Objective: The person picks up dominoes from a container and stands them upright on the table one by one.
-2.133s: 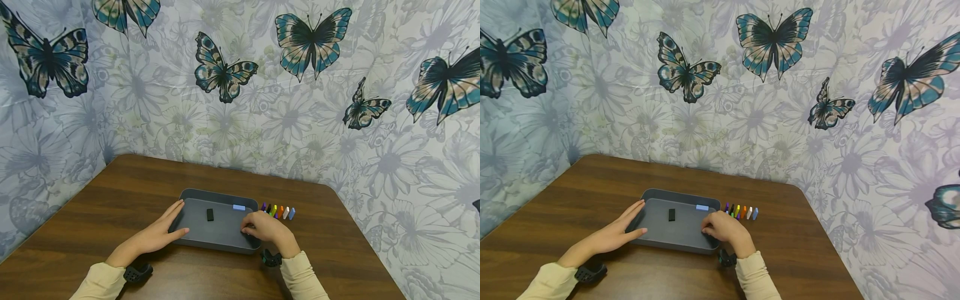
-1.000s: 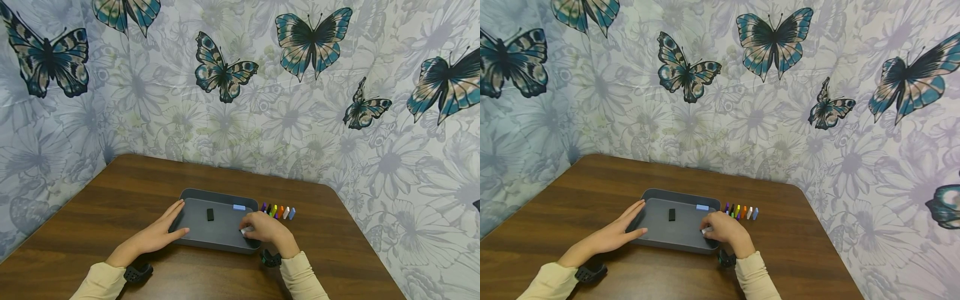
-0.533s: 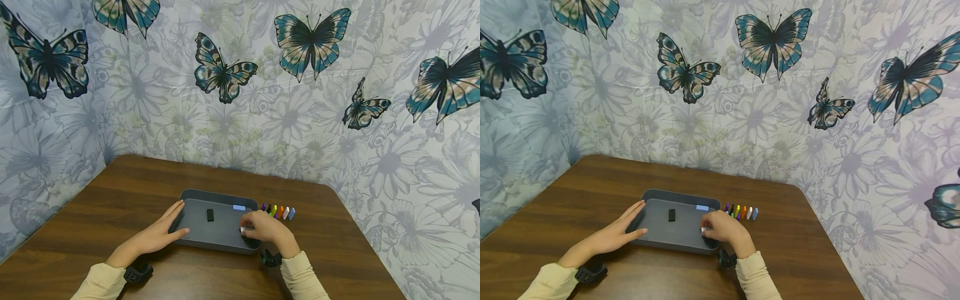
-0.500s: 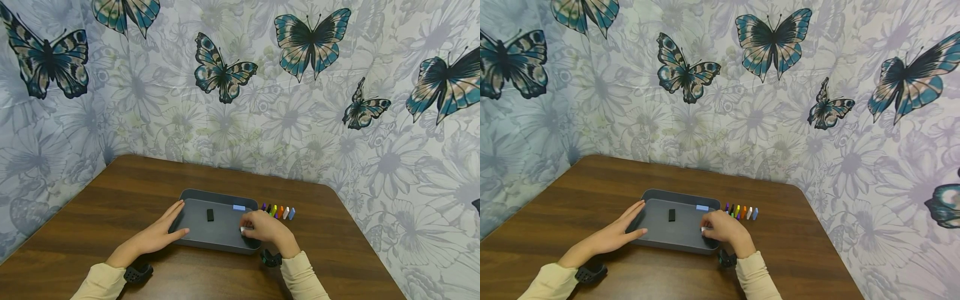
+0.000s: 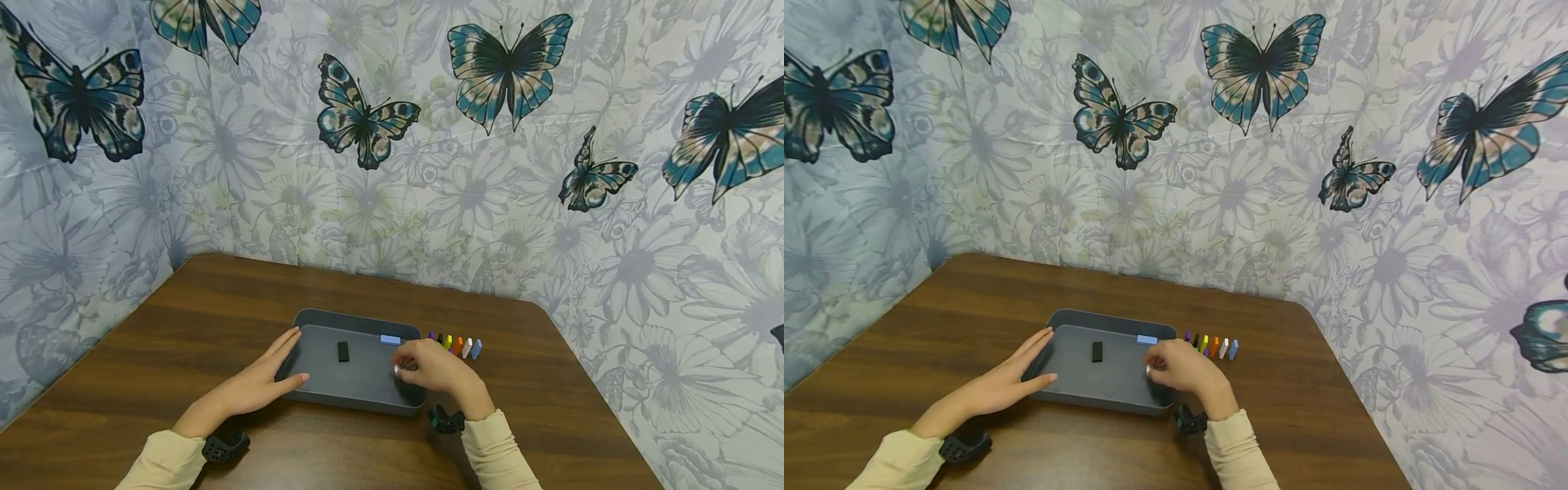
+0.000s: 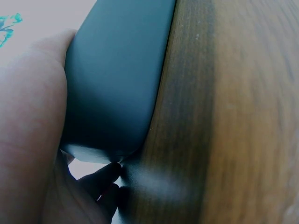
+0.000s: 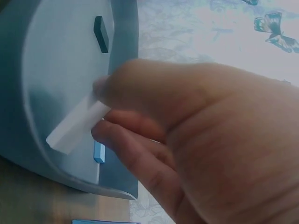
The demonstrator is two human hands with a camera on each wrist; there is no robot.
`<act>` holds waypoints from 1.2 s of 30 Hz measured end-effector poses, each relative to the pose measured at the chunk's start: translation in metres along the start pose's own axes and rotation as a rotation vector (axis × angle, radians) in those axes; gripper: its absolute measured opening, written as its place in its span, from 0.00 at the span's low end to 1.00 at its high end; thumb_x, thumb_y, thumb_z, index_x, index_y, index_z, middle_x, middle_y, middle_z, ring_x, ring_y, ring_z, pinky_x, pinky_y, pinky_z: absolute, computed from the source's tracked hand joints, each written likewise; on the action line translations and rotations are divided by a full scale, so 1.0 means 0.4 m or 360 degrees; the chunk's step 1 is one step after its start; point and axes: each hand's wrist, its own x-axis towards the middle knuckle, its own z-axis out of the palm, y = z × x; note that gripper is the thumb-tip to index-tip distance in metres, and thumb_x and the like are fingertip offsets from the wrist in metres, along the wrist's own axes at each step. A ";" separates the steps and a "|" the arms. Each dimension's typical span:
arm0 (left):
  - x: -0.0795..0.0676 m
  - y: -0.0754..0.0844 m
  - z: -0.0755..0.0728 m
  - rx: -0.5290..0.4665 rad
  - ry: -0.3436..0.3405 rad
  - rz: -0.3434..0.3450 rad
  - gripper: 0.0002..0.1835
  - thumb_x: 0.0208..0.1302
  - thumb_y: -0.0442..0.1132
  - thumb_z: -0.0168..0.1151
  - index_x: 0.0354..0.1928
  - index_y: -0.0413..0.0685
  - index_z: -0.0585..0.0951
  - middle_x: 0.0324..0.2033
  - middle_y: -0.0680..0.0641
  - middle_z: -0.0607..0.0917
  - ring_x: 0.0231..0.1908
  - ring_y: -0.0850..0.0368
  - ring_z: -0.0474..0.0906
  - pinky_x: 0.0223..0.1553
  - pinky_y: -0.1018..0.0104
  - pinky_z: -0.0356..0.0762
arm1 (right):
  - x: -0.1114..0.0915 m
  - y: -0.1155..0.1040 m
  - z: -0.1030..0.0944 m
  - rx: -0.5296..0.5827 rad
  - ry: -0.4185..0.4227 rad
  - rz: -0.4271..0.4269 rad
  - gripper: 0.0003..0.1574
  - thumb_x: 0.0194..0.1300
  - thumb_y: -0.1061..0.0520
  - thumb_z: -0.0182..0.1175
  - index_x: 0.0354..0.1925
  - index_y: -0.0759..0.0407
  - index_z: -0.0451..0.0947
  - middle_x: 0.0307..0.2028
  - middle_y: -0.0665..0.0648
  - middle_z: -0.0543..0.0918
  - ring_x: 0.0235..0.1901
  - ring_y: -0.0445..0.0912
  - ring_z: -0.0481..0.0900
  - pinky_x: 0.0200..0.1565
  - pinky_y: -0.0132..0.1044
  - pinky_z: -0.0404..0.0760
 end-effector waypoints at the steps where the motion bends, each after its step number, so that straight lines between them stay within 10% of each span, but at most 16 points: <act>1: -0.001 0.000 -0.001 0.0006 0.0000 0.0003 0.51 0.75 0.60 0.58 0.83 0.43 0.44 0.82 0.39 0.40 0.80 0.32 0.41 0.69 0.26 0.54 | -0.001 0.001 -0.002 0.0008 0.0000 0.0003 0.12 0.71 0.60 0.66 0.51 0.59 0.87 0.46 0.51 0.89 0.46 0.43 0.87 0.49 0.33 0.84; 36: 0.002 -0.006 0.000 0.0018 0.0014 0.0013 0.52 0.74 0.63 0.57 0.83 0.42 0.44 0.82 0.39 0.40 0.80 0.33 0.41 0.70 0.27 0.55 | -0.049 0.024 -0.075 0.0131 0.0254 0.0013 0.12 0.72 0.62 0.63 0.51 0.59 0.84 0.49 0.59 0.87 0.47 0.48 0.87 0.51 0.47 0.86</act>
